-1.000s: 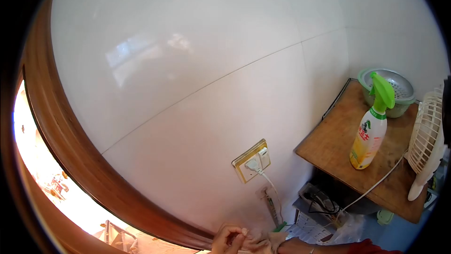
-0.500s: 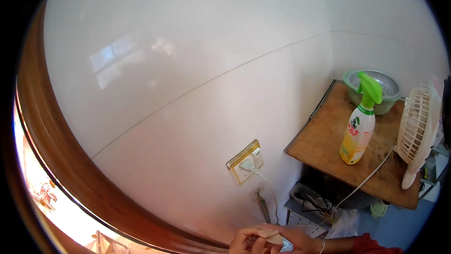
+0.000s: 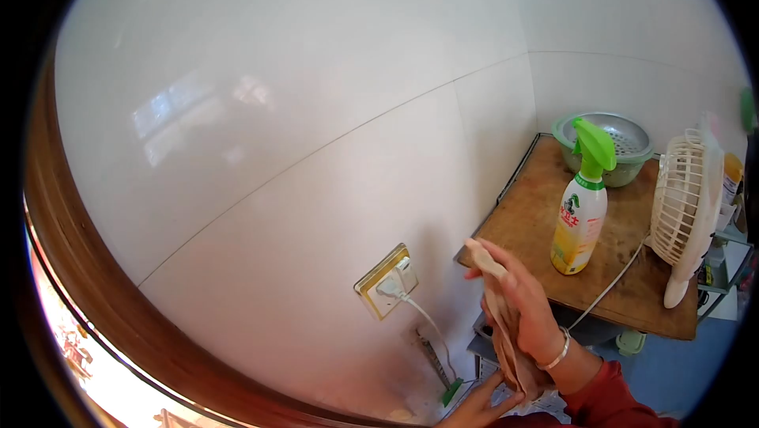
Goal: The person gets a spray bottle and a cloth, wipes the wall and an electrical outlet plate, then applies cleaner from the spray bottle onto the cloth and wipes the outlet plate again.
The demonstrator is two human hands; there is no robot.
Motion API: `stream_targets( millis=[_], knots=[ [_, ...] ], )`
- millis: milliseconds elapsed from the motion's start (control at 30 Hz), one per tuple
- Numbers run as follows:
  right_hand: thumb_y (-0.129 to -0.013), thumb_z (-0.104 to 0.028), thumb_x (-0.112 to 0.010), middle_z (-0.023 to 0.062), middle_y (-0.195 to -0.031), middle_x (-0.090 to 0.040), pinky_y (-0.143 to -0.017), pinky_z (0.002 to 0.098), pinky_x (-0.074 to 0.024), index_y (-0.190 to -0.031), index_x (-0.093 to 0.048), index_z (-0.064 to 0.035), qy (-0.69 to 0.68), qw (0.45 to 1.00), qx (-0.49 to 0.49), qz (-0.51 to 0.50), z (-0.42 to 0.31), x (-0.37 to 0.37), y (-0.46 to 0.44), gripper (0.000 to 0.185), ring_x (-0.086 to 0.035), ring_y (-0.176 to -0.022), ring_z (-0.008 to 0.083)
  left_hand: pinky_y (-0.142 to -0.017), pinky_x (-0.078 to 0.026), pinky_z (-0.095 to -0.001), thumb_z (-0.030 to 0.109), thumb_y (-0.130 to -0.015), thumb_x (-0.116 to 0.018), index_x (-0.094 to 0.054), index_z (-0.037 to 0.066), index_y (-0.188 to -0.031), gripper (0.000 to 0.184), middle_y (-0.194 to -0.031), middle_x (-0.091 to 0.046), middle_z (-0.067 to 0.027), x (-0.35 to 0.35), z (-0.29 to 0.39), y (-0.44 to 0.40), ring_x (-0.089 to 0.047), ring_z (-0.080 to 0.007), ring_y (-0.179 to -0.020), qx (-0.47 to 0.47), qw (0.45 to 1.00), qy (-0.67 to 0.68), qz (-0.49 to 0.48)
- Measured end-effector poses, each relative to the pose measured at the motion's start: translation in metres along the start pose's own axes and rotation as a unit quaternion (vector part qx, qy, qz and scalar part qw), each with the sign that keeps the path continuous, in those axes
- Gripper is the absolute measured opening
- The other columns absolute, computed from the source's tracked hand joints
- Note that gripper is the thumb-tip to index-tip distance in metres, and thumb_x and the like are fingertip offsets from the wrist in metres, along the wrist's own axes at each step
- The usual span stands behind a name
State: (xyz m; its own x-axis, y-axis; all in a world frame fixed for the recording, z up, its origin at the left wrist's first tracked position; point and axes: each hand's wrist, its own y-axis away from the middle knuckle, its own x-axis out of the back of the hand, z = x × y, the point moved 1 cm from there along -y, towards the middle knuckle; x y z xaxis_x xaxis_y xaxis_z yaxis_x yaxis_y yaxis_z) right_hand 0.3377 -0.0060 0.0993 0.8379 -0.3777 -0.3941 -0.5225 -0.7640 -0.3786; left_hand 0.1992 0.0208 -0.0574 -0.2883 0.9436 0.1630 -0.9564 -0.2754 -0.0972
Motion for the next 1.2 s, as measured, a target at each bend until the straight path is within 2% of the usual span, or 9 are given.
stream_targets(
  millis=[167, 333, 467, 600, 667, 800, 867, 967, 1200],
  knots=[
    [-0.097, -0.015, -0.05, -0.0035, -0.074, -0.055, -0.05, 0.0192, -0.0292, -0.127, -0.059, -0.0037, -0.014, 0.998, -0.056, -0.032, 0.014, 0.003, -0.047, 0.033, -0.036, -0.056, 0.0031, -0.095, -0.046, -0.0353, 0.019, -0.093, -0.067, -0.027, 0.002, -0.146, 0.068, -0.134, -0.048, -0.012, -0.015, -0.025, -0.018, -0.053, -0.0215, -0.115, 0.018, 0.982, 0.187, -0.017],
    [-0.089, -0.005, -0.06, 0.0013, -0.089, -0.062, -0.061, 0.0236, -0.0466, -0.103, -0.062, -0.0043, 0.017, 0.979, 0.194, -0.056, 0.014, -0.03, -0.081, 0.014, -0.057, -0.066, 0.0095, -0.066, -0.046, -0.0255, 0.017, -0.094, -0.064, -0.058, 0.001, -0.109, 0.023, -0.09, -0.06, -0.001, -0.009, -0.021, -0.027, -0.056, -0.0099, -0.079, -0.044, 0.971, 0.199, 0.122],
    [-0.079, 0.001, -0.068, 0.0081, -0.096, -0.063, -0.066, 0.0268, -0.0509, -0.093, -0.063, -0.0072, 0.246, 0.869, 0.406, -0.142, 0.001, -0.053, -0.089, 0.017, -0.064, -0.074, 0.0193, -0.087, -0.047, -0.0278, 0.011, -0.097, -0.058, -0.054, -0.001, -0.123, 0.028, -0.118, -0.058, -0.0042, -0.005, -0.002, -0.04, -0.057, -0.011, -0.102, -0.106, 0.951, 0.239, 0.165],
    [-0.078, 0.002, -0.07, 0.0067, -0.091, -0.06, -0.064, 0.0265, -0.05, -0.084, -0.065, -0.0052, 0.249, 0.897, 0.341, -0.131, 0.028, -0.055, -0.094, 0.011, -0.063, -0.075, 0.0179, -0.085, -0.046, -0.027, 0.011, -0.096, -0.06, -0.056, -0.001, -0.12, 0.027, -0.111, -0.062, -0.0046, -0.004, -0.005, -0.041, -0.058, -0.0116, -0.099, -0.057, 0.944, 0.246, 0.214],
    [-0.079, 0.003, -0.07, 0.0063, -0.091, -0.06, -0.065, 0.0262, -0.0497, -0.085, -0.066, -0.0047, 0.239, 0.91, 0.318, -0.12, 0.033, -0.049, -0.094, 0.011, -0.062, -0.076, 0.0165, -0.06, -0.042, -0.0256, 0.017, -0.094, -0.063, -0.062, 0.001, -0.088, 0.017, -0.073, -0.056, 0.0019, -0.003, 0.0, -0.039, -0.052, -0.0083, -0.07, -0.049, 0.932, 0.235, 0.272],
    [-0.082, 0.003, -0.068, 0.0057, -0.091, -0.061, -0.068, 0.0253, -0.0491, -0.088, -0.067, -0.0028, 0.221, 0.928, 0.289, -0.082, 0.039, -0.047, -0.09, 0.009, -0.061, -0.08, 0.014, -0.084, -0.045, -0.0265, 0.015, -0.094, -0.061, -0.061, -0.001, -0.113, 0.025, -0.102, -0.064, -0.0048, -0.004, -0.034, -0.033, -0.058, -0.0119, -0.094, 0.012, 0.968, 0.149, 0.199],
    [-0.082, 0.003, -0.068, 0.0059, -0.09, -0.061, -0.069, 0.025, -0.0491, -0.088, -0.067, -0.0021, 0.204, 0.933, 0.29, -0.061, 0.046, -0.048, -0.089, 0.008, -0.061, -0.08, 0.0147, -0.055, -0.038, -0.027, 0.016, -0.094, -0.062, -0.063, 0.001, -0.082, 0.019, -0.069, -0.055, -0.0001, -0.001, -0.036, -0.03, -0.049, -0.0089, -0.063, 0.017, 0.957, 0.092, 0.273],
    [-0.083, 0.002, -0.067, 0.0055, -0.09, -0.061, -0.071, 0.0247, -0.0492, -0.089, -0.066, -0.0007, 0.164, 0.943, 0.288, -0.013, 0.066, -0.048, -0.091, 0.006, -0.061, -0.082, 0.014, -0.053, -0.039, -0.0279, 0.013, -0.092, -0.061, -0.06, 0.001, -0.07, 0.025, -0.06, -0.053, -0.0014, -0.003, -0.064, -0.022, -0.049, -0.0099, -0.058, 0.006, 0.947, 0.102, 0.303],
    [-0.085, 0.0, -0.067, 0.0038, -0.085, -0.061, -0.069, 0.0252, -0.0475, -0.084, -0.061, -0.0007, 0.031, 0.98, 0.168, 0.101, 0.09, -0.047, -0.086, 0.005, -0.058, -0.076, 0.0111, -0.05, -0.039, -0.029, 0.011, -0.094, -0.057, -0.05, 0.001, -0.058, 0.038, -0.056, -0.052, -0.0018, -0.01, 0.024, -0.013, -0.049, -0.0104, -0.054, 0.006, 0.934, 0.173, 0.311]
  ],
)
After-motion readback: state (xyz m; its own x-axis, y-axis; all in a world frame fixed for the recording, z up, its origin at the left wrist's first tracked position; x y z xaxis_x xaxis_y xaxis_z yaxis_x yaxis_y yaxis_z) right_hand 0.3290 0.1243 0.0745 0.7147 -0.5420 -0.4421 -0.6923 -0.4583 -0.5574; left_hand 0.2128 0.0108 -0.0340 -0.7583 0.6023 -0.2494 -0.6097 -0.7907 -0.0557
